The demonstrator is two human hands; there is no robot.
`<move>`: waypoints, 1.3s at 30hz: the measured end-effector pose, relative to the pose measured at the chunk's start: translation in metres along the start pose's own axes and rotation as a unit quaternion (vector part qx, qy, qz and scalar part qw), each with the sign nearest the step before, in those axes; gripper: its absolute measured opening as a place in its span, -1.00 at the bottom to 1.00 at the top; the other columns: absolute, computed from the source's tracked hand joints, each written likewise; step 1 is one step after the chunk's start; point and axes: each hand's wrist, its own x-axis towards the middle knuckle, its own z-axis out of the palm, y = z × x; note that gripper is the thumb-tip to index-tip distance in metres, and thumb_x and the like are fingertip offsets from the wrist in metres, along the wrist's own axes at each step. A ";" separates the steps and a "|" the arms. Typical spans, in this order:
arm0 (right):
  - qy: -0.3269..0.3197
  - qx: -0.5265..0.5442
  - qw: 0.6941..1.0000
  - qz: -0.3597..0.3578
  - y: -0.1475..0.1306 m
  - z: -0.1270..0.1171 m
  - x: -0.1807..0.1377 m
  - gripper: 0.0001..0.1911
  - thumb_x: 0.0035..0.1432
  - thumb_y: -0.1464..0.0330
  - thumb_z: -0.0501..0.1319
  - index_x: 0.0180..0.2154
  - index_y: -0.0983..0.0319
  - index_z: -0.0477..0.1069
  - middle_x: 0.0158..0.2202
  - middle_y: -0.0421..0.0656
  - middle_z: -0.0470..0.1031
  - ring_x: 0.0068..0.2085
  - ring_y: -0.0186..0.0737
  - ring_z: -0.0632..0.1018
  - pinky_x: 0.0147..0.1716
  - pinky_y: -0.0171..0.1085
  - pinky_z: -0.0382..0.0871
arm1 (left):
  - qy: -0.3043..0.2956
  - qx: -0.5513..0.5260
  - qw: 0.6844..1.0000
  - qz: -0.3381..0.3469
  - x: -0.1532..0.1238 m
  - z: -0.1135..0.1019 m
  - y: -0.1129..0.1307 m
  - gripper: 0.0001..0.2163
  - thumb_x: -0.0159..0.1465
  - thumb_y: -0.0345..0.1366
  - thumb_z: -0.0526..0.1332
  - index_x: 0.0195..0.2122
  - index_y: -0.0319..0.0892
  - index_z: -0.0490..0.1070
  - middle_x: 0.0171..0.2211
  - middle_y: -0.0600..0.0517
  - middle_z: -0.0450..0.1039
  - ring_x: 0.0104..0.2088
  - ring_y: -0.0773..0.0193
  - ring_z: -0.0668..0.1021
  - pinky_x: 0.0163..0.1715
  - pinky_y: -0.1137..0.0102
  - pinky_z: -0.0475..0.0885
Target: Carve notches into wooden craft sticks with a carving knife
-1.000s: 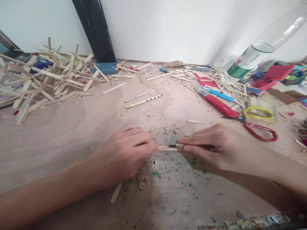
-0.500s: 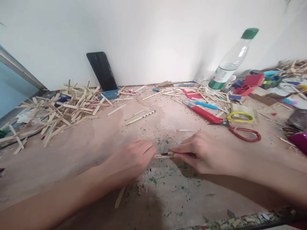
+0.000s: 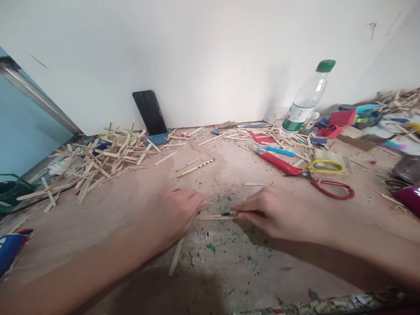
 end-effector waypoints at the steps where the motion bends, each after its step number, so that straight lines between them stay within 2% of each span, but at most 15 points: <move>1: 0.013 0.012 1.000 0.010 -0.001 -0.001 -0.001 -0.69 0.57 0.39 0.24 -0.27 0.16 0.67 -0.43 -0.19 0.63 -0.43 -0.25 0.51 -0.39 -0.20 0.22 | -0.003 -0.005 1.000 -0.002 -0.005 -0.001 0.001 -0.72 0.73 -0.43 0.12 -0.13 -0.12 0.55 -0.28 0.02 0.66 -0.29 0.11 0.66 -0.18 0.23 0.51; 3: 0.058 0.037 0.997 0.041 -0.001 -0.004 -0.002 -0.76 0.53 0.38 0.26 -0.06 0.15 0.75 -0.38 -0.19 0.70 -0.45 -0.24 0.53 -0.42 -0.21 0.25 | -0.010 -0.021 1.000 -0.006 -0.013 -0.002 0.006 -0.77 0.67 -0.48 0.16 -0.07 -0.12 0.59 -0.20 0.00 0.70 -0.23 0.08 0.69 -0.17 0.21 0.52; 5: 0.114 0.067 0.989 0.072 0.001 -0.008 -0.001 -0.75 0.52 0.30 0.30 0.09 0.16 0.71 -0.31 -0.17 0.77 -0.42 -0.20 0.60 -0.43 -0.23 0.32 | -0.017 -0.037 0.999 -0.011 -0.018 -0.003 0.010 -0.76 0.59 -0.55 0.18 -0.03 -0.14 0.62 -0.13 -0.03 0.71 -0.19 0.05 0.70 -0.16 0.21 0.55; 8: 0.176 0.113 0.975 0.079 0.003 -0.018 0.008 -0.81 0.40 0.15 0.44 -0.15 0.13 0.67 -0.32 -0.16 0.74 -0.33 -0.14 0.67 -0.37 -0.21 0.44 | -0.019 -0.062 0.998 -0.024 -0.019 -0.004 0.013 -0.72 0.54 -0.60 0.16 0.00 -0.17 0.64 -0.03 -0.10 0.72 -0.10 0.01 0.71 -0.09 0.17 0.61; 10: 0.214 0.139 0.964 0.071 0.000 -0.027 0.017 -0.75 0.30 0.13 0.54 -0.30 0.12 0.65 -0.36 -0.16 0.68 -0.35 -0.15 0.61 -0.37 -0.19 0.40 | -0.018 -0.083 0.996 -0.031 -0.017 -0.005 0.015 -0.76 0.61 -0.53 0.18 0.01 -0.17 0.65 0.00 -0.10 0.72 -0.07 0.02 0.72 -0.04 0.16 0.64; 15: 0.269 0.227 0.934 0.068 -0.015 -0.042 0.047 -0.80 0.25 0.16 0.60 -0.21 0.13 0.76 -0.48 -0.24 0.50 -0.51 -0.28 0.32 -0.51 -0.17 0.12 | -0.021 -0.118 0.992 -0.047 -0.009 0.000 0.016 -0.79 0.66 -0.48 0.25 -0.08 -0.17 0.69 -0.12 -0.01 0.70 -0.13 0.11 0.71 -0.07 0.22 0.67; 18: 0.291 0.285 0.912 0.051 -0.015 -0.039 0.075 -0.75 0.22 0.15 0.60 -0.33 0.15 0.69 -0.38 -0.18 0.52 -0.44 -0.28 0.31 -0.47 -0.16 0.13 | -0.026 -0.144 0.987 -0.063 -0.008 0.006 0.007 -0.87 0.63 -0.46 0.38 -0.12 -0.19 0.66 -0.16 0.06 0.69 -0.16 0.20 0.73 -0.05 0.26 0.73; 20: 0.294 0.328 0.897 0.033 -0.013 -0.035 0.095 -0.74 0.22 0.19 0.56 -0.38 0.16 0.61 -0.29 -0.13 0.57 -0.30 -0.21 0.44 -0.35 -0.15 0.31 | -0.026 -0.157 0.983 -0.087 -0.008 0.008 0.000 -0.91 0.62 -0.38 0.46 -0.09 -0.21 0.65 -0.13 0.06 0.70 -0.12 0.21 0.75 -0.01 0.23 0.77; 23: 0.246 0.400 0.883 0.011 -0.013 -0.028 0.124 -0.78 0.30 0.22 0.52 -0.26 0.21 0.62 -0.18 -0.11 0.62 -0.14 -0.15 0.60 -0.13 -0.14 0.54 | -0.030 -0.163 0.979 -0.122 -0.009 0.011 -0.007 -0.84 0.65 -0.22 0.47 -0.03 -0.21 0.66 -0.05 0.00 0.72 -0.04 0.15 0.77 0.05 0.17 0.80; 25: 0.201 0.443 0.874 0.005 -0.016 -0.027 0.137 -0.74 0.45 0.18 0.51 -0.15 0.23 0.61 -0.18 -0.16 0.62 -0.24 -0.23 0.58 -0.21 -0.20 0.57 | -0.042 -0.165 0.976 -0.139 -0.005 0.012 -0.009 -0.79 0.66 -0.15 0.47 0.07 -0.20 0.67 0.02 -0.03 0.73 -0.01 0.12 0.78 0.07 0.13 0.80; 29: 0.157 0.496 0.854 0.002 -0.019 -0.032 0.153 -0.65 0.64 0.07 0.45 -0.04 0.23 0.57 -0.25 -0.26 0.54 -0.41 -0.36 0.45 -0.43 -0.34 0.43 | -0.065 -0.175 0.970 -0.153 0.019 0.018 -0.019 -0.69 0.66 -0.08 0.47 0.25 -0.17 0.65 0.19 -0.11 0.71 0.11 0.04 0.77 0.17 0.03 0.79; 31: 0.154 0.516 0.843 0.008 -0.015 -0.034 0.160 -0.59 0.67 -0.01 0.40 0.05 0.22 0.61 -0.17 -0.19 0.62 -0.33 -0.31 0.56 -0.35 -0.29 0.56 | -0.070 -0.184 0.968 -0.157 0.035 0.021 -0.028 -0.67 0.67 -0.06 0.46 0.29 -0.14 0.65 0.25 -0.14 0.70 0.15 0.03 0.76 0.21 0.01 0.79; 34: 0.159 0.541 0.825 0.028 -0.001 -0.032 0.173 -0.54 0.66 -0.01 0.41 0.25 0.21 0.62 0.12 -0.03 0.70 -0.05 -0.11 0.73 -0.06 -0.08 0.77 | -0.068 -0.197 0.962 -0.174 0.055 0.025 -0.045 -0.64 0.66 -0.04 0.45 0.33 -0.13 0.63 0.31 -0.15 0.67 0.18 0.00 0.76 0.22 0.00 0.79; 36: 0.161 0.554 0.815 0.047 0.010 -0.028 0.182 -0.52 0.64 0.05 0.45 0.33 0.20 0.61 0.26 0.02 0.68 0.12 0.01 0.75 0.11 0.05 0.79 | -0.068 -0.203 0.958 -0.191 0.061 0.026 -0.054 -0.63 0.66 -0.04 0.45 0.33 -0.13 0.63 0.30 -0.15 0.67 0.18 0.00 0.76 0.21 0.00 0.79; 39: 0.169 0.574 0.798 0.068 0.023 -0.021 0.186 -0.49 0.62 0.08 0.47 0.38 0.20 0.59 0.35 0.05 0.65 0.21 0.08 0.74 0.19 0.14 0.77 | -0.063 -0.209 0.951 -0.220 0.060 0.027 -0.060 -0.63 0.66 -0.04 0.46 0.33 -0.13 0.63 0.29 -0.15 0.68 0.17 0.00 0.76 0.20 0.01 0.79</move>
